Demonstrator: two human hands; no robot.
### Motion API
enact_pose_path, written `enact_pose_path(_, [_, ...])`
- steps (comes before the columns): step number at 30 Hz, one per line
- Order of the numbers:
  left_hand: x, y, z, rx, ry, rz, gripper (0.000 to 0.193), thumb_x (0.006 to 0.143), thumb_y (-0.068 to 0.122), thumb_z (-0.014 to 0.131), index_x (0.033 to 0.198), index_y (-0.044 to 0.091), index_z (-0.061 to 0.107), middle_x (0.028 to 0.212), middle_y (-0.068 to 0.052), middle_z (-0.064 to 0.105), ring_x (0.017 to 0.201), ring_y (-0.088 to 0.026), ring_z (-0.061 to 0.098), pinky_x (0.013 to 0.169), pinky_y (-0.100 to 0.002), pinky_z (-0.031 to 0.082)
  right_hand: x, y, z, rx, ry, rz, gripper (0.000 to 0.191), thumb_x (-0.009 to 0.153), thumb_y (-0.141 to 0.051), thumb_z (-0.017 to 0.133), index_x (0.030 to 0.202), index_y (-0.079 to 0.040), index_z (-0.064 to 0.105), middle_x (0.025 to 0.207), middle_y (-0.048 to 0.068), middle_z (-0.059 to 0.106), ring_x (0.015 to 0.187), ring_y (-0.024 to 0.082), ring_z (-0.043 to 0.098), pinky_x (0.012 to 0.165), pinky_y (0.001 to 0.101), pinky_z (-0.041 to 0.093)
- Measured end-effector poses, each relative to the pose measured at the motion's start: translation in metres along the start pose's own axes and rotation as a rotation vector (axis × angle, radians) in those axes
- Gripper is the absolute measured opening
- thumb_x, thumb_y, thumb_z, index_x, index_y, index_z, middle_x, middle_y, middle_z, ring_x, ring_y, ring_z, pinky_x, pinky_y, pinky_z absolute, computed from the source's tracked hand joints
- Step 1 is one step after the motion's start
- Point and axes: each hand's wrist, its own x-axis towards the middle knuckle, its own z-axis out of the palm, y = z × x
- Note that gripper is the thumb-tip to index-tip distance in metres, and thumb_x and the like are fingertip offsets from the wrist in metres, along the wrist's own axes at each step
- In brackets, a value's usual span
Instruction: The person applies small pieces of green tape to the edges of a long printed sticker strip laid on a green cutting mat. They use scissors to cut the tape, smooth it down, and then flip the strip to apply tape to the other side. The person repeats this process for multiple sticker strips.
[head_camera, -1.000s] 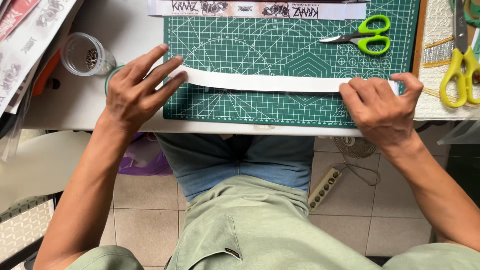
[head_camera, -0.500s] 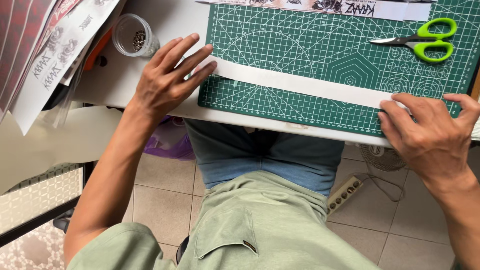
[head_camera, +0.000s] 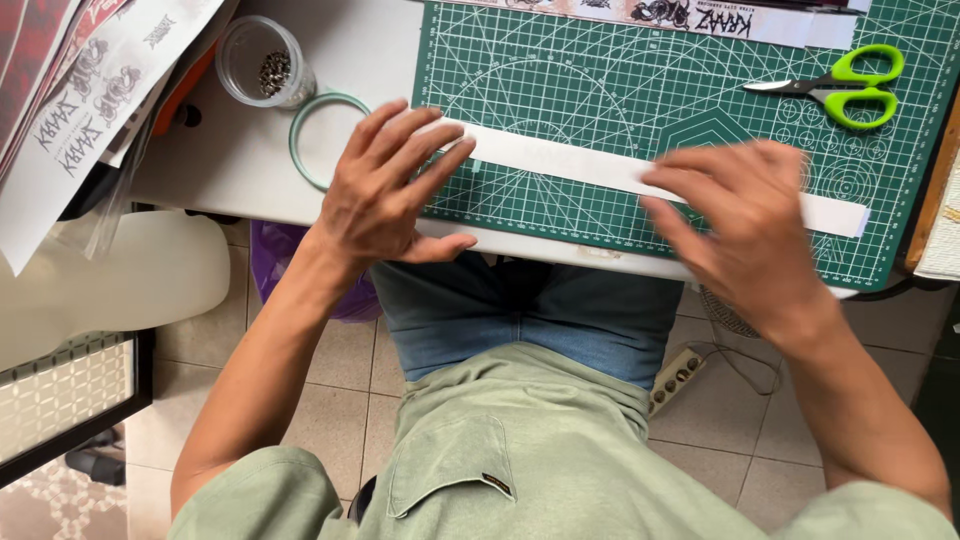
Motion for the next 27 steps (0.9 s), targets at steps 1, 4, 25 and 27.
enact_pose_path(1, [0.000, -0.002, -0.001, -0.030, -0.011, -0.001, 0.087, 0.097, 0.078, 0.050, 0.135, 0.002, 0.070, 0.132, -0.015, 0.066, 0.130, -0.033, 0.059, 0.118, -0.053, 0.041, 0.013, -0.008, 0.005, 0.019, -0.011, -0.021, 0.017, 0.104, -0.023, 0.077, 0.116, -0.011, 0.076, 0.116, 0.003, 0.074, 0.106, 0.019, 0.066, 0.106, 0.0414, 0.039])
enact_pose_path(4, [0.001, -0.009, -0.005, -0.089, -0.041, 0.006, 0.098, 0.094, 0.084, 0.043, 0.135, 0.000, 0.069, 0.133, -0.016, 0.064, 0.133, -0.035, 0.055, 0.119, -0.053, 0.040, 0.057, -0.027, 0.020, 0.052, -0.031, -0.086, 0.017, 0.101, -0.019, 0.076, 0.116, -0.011, 0.076, 0.117, 0.004, 0.074, 0.110, 0.022, 0.065, 0.104, 0.0421, 0.041])
enact_pose_path(25, [-0.012, -0.028, -0.003, -0.249, -0.042, -0.007, 0.100, 0.093, 0.086, 0.049, 0.124, -0.007, 0.070, 0.126, -0.013, 0.066, 0.142, -0.034, 0.046, 0.121, -0.053, 0.033, 0.126, -0.067, 0.070, -0.078, -0.082, -0.155, 0.026, 0.101, -0.009, 0.075, 0.127, -0.008, 0.074, 0.123, 0.004, 0.069, 0.114, 0.022, 0.064, 0.107, 0.0426, 0.041])
enact_pose_path(27, [-0.012, -0.029, -0.004, -0.246, -0.045, -0.004, 0.101, 0.093, 0.087, 0.050, 0.124, -0.007, 0.070, 0.126, -0.013, 0.066, 0.142, -0.034, 0.046, 0.121, -0.053, 0.033, 0.126, -0.069, 0.071, -0.093, -0.080, -0.159, 0.026, 0.101, -0.010, 0.075, 0.127, -0.009, 0.073, 0.123, 0.003, 0.069, 0.116, 0.022, 0.064, 0.107, 0.0423, 0.041])
